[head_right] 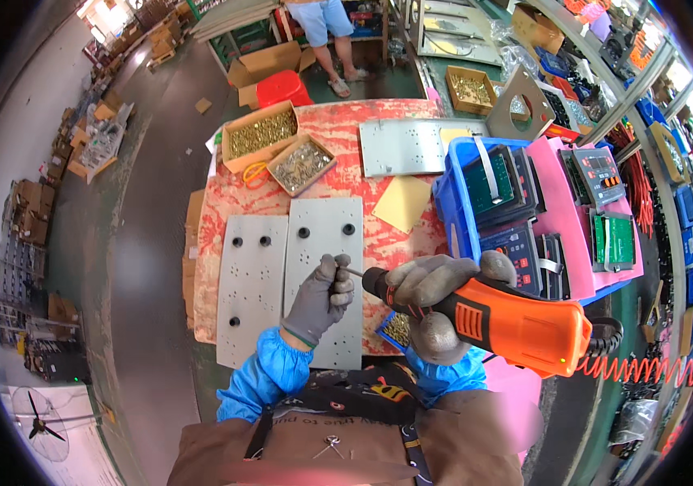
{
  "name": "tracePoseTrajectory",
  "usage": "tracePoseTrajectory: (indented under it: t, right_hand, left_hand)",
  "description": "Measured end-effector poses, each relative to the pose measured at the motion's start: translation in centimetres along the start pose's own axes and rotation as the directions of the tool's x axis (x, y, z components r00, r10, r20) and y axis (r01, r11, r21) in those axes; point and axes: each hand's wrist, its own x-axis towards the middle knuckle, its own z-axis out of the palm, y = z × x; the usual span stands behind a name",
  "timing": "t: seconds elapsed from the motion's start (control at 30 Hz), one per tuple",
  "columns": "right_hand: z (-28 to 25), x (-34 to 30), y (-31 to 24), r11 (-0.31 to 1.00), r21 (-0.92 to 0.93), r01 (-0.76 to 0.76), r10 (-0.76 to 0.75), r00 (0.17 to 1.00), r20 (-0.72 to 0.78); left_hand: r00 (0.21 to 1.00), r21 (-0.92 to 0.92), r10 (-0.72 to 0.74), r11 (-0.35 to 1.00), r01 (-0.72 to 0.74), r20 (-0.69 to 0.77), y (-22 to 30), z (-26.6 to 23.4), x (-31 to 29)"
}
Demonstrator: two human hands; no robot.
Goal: The person assembles a metal housing by attaching a base plate, housing panels, and a circuit board component, then securing them with screws using an electric screwdriver.
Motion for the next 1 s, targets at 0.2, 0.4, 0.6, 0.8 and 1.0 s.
tracePoseTrajectory:
  t: [0.2, 0.4, 0.6, 0.8, 1.0]
  right_hand:
    - [-1.0, 0.2, -0.8, 0.999, -0.042, 0.029, -0.027, 0.999, 0.039]
    - [-1.1, -0.7, 0.3, 0.99, -0.138, -0.003, 0.006, 1.0, 0.026]
    - [-2.1, -1.2, 2.9, 0.989, -0.148, -0.028, 0.044, 0.994, 0.105]
    - [-2.6, -1.7, 6.1, 0.975, -0.211, -0.066, 0.066, 0.998, -0.006]
    - [-4.9, -1.2, 8.5, 0.935, -0.353, -0.017, 0.003, 0.999, -0.04]
  left_hand:
    - [0.994, -0.047, -0.009, 0.999, 0.014, 0.108, -1.7, 0.4, 0.3]
    - [0.951, -0.087, -0.24, 0.962, 0.26, 0.194, -1.5, -1.2, 1.0]
    - [0.983, 0.085, -0.135, 0.989, 0.125, 0.126, -1.5, -3.6, 2.2]
    - [0.983, 0.215, -0.149, 0.969, 0.124, 0.106, -0.1, -5.7, 4.4]
    - [0.907, 0.975, 0.419, 0.181, -0.131, 0.044, 1.0, -9.5, 12.2]
